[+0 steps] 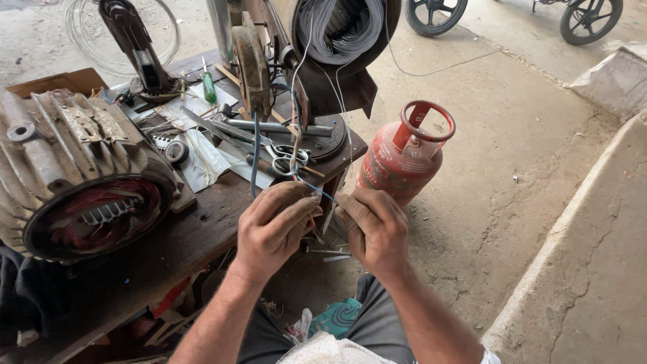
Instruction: The person strips insulation from several colored wires using a knife and pliers, then twists the exposed strands together. The work is performed at a cluttered workbench with an electric motor and gas cylinder nearby.
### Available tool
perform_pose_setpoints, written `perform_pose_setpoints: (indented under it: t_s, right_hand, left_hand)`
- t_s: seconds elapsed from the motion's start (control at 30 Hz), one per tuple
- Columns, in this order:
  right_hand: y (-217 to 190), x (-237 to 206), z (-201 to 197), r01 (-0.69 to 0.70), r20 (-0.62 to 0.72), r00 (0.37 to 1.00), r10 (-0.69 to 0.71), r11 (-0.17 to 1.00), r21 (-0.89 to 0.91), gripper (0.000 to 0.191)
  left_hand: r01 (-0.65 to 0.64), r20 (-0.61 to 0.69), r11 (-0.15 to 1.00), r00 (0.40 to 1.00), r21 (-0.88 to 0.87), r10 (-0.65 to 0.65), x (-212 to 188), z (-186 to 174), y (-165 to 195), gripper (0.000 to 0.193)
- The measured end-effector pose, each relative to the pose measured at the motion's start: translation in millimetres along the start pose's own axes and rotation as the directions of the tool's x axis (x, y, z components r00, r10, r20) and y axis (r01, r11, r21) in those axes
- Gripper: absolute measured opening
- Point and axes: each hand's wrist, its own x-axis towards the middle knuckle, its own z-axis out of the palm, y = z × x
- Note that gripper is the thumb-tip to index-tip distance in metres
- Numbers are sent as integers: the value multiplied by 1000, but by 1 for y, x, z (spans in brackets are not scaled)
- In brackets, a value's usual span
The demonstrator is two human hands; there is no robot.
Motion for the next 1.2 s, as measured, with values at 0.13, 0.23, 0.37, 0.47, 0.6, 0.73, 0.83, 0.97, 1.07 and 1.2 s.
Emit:
perform_pose_setpoints:
  t_s: [0.13, 0.23, 0.37, 0.47, 0.6, 0.73, 0.83, 0.97, 1.07, 1.2]
  right_hand:
    - [10, 4, 6, -133, 60, 990, 126, 983, 127, 14]
    - [17, 2, 10, -142, 79, 988, 130, 973, 179, 7]
    - [21, 3, 2, -185, 73, 982, 173, 957, 223, 7]
    - [14, 11, -3, -211, 53, 978, 204, 937, 280, 14]
    - [-3, 20, 3, -30, 44, 999, 20, 968, 250, 46]
    - [-11, 13, 10, -223, 207, 966, 156, 907, 358, 34]
    - [-5, 5, 12, -258, 211, 958, 193, 902, 346, 28]
    - [4, 1, 10, -145, 113, 988, 110, 915, 378, 15]
    - [4, 2, 3, -105, 70, 994, 87, 935, 339, 10]
    - [6, 7, -15, -59, 77, 996, 52, 994, 96, 19]
  left_hand:
    - [243, -85, 933, 958, -264, -273, -4, 4, -17, 12]
    - [172, 9, 93, 515, -981, -857, -7, -12, -34, 13]
    - [182, -45, 182, 577, -966, -816, -14, -16, -38, 18]
    - [273, 27, 177, 609, -946, -792, -22, -3, -24, 21]
    - [319, 79, 175, 645, -931, -760, -24, 11, -9, 27]
    - [295, 247, -38, 716, -955, -653, -19, 16, 6, 36]
    - [374, 186, 197, 770, -906, -610, -9, 14, 25, 43]
    - [96, 113, 975, 991, -198, -75, 14, 2, 48, 25]
    - [-81, 258, 997, 963, -12, 81, 37, 4, 44, 41]
    - [-67, 353, 997, 934, 49, 45, 51, 13, 29, 43]
